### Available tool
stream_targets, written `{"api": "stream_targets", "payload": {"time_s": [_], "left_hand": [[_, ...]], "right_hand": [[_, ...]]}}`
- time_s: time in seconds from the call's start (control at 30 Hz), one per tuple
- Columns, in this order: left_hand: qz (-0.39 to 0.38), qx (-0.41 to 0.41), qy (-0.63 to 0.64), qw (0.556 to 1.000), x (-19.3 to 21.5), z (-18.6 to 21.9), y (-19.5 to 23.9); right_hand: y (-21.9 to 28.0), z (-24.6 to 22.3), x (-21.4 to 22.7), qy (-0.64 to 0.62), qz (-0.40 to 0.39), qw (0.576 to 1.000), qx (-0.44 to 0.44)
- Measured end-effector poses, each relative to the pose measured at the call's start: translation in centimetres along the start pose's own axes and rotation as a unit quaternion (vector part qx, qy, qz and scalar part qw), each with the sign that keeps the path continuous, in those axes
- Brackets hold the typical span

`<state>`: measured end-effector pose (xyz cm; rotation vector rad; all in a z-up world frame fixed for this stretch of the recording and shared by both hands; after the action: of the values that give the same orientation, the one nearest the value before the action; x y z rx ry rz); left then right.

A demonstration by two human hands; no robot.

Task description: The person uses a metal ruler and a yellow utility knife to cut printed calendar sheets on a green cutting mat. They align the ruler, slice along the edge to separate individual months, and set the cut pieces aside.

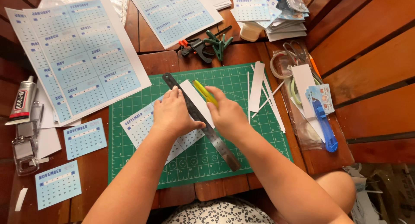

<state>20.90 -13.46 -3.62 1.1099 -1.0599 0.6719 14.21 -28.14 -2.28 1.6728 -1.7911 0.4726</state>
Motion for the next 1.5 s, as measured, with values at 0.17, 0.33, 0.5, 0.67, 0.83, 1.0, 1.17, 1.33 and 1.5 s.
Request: {"api": "stream_targets", "payload": {"time_s": [0.17,0.33,0.5,0.67,0.83,1.0,1.17,1.33,1.5], "left_hand": [[0.022,-0.014,0.009,1.000,-1.1,-0.5,-0.7],[0.042,-0.020,0.028,0.999,-1.2,-0.5,-0.2],[0.047,-0.025,0.031,0.998,-2.1,-0.8,-1.1],[0.064,-0.030,0.041,0.997,-1.9,-0.7,-0.4],[0.067,-0.035,0.042,0.996,-1.3,-0.7,0.1],[0.070,-0.030,0.029,0.997,0.7,0.0,1.8],[0.056,-0.023,0.021,0.998,0.2,-0.2,1.1],[0.053,-0.025,0.017,0.998,0.9,0.1,1.6],[0.030,-0.011,0.015,0.999,1.2,0.2,1.7]], "right_hand": [[-3.8,0.2,-4.6,0.045,0.031,0.997,0.051],[-5.4,0.4,-6.6,0.083,0.067,0.990,0.087],[-5.6,0.0,-7.0,0.122,0.079,0.984,0.107],[-5.8,0.0,-7.2,0.135,0.074,0.983,0.098],[-5.5,-0.2,-7.2,0.146,0.075,0.981,0.100],[-5.6,-0.8,-6.8,0.170,0.047,0.982,0.074],[-6.4,-0.7,-6.8,0.180,0.030,0.981,0.065],[-6.2,-1.1,-6.0,0.170,0.031,0.983,0.056],[-4.9,-1.9,-4.8,0.130,0.020,0.991,0.029]]}}
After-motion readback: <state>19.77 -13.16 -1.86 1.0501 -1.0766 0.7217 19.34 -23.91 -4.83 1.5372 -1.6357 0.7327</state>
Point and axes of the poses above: each hand's wrist, its own y-axis away from the middle knuckle, its own x-axis out of the back of the hand, z = x × y, the point moved 6 cm from there along -y, towards the middle knuckle, and after that the axes turned 2 degrees about -y, right-handed, at the moved point
